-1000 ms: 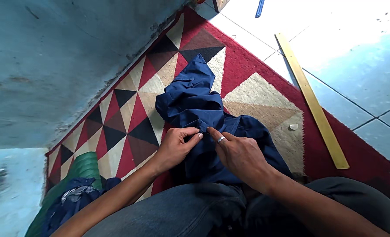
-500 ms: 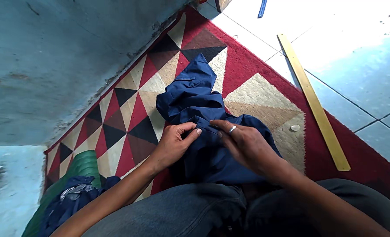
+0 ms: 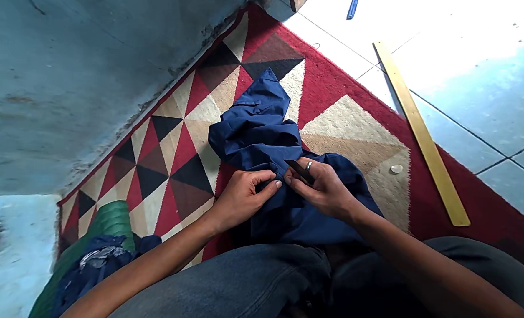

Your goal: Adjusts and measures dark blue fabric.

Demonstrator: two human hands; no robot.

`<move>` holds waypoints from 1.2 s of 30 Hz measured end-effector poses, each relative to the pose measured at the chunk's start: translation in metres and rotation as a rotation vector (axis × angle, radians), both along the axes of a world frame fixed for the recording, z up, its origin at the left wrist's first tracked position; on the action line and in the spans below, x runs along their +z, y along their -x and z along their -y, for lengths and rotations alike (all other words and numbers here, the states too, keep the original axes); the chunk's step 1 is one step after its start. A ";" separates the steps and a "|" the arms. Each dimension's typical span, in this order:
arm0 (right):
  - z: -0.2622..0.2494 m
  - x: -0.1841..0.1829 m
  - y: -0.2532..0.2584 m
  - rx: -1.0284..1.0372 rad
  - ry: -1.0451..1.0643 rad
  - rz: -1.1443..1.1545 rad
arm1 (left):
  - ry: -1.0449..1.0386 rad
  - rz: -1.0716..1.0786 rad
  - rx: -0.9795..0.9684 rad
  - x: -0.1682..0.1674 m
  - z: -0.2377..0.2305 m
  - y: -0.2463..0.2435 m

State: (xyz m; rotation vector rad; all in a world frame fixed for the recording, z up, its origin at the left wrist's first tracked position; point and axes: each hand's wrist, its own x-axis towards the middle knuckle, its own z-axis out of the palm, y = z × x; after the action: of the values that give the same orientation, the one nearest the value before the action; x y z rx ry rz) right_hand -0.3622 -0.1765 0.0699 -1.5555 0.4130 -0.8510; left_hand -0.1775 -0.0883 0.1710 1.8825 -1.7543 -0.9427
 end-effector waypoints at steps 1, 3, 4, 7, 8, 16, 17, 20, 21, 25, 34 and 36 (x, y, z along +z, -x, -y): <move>-0.001 0.000 0.000 0.002 -0.015 -0.013 | -0.008 0.013 0.013 0.000 0.000 0.001; -0.001 0.002 0.001 0.024 -0.099 -0.038 | -0.014 0.036 0.050 0.000 0.001 0.001; -0.001 0.003 0.002 0.047 -0.175 -0.040 | -0.010 0.039 0.063 0.000 0.001 0.001; -0.002 0.006 0.002 0.121 -0.430 -0.034 | -0.019 0.025 0.094 0.000 0.001 0.001; -0.002 0.006 0.002 0.137 -0.486 -0.027 | -0.023 0.012 0.100 0.000 0.001 0.001; 0.009 0.009 0.010 -0.012 -0.136 -0.104 | -0.020 -0.017 0.146 -0.002 0.001 0.000; 0.009 0.011 0.010 -0.068 -0.021 -0.112 | -0.019 -0.019 0.149 -0.002 0.001 0.000; 0.006 0.016 0.011 -0.178 0.219 -0.100 | -0.029 -0.028 0.148 -0.001 0.001 0.001; 0.004 0.016 0.010 -0.194 0.240 -0.086 | -0.030 -0.033 0.149 -0.001 0.001 0.001; 0.004 0.016 0.012 -0.160 0.195 -0.046 | 0.057 -0.003 0.160 -0.004 0.000 -0.001; 0.015 0.027 0.023 0.055 -0.452 0.044 | 0.174 -0.039 0.001 -0.003 0.002 -0.006; 0.011 0.024 0.020 0.023 -0.320 0.038 | 0.138 -0.063 0.030 -0.005 0.001 -0.006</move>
State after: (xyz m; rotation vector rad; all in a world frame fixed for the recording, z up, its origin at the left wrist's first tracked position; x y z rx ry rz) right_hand -0.3824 -0.1872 0.0942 -1.2447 0.4779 -0.7548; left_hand -0.1715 -0.0897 0.1665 1.7687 -1.7044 -0.8382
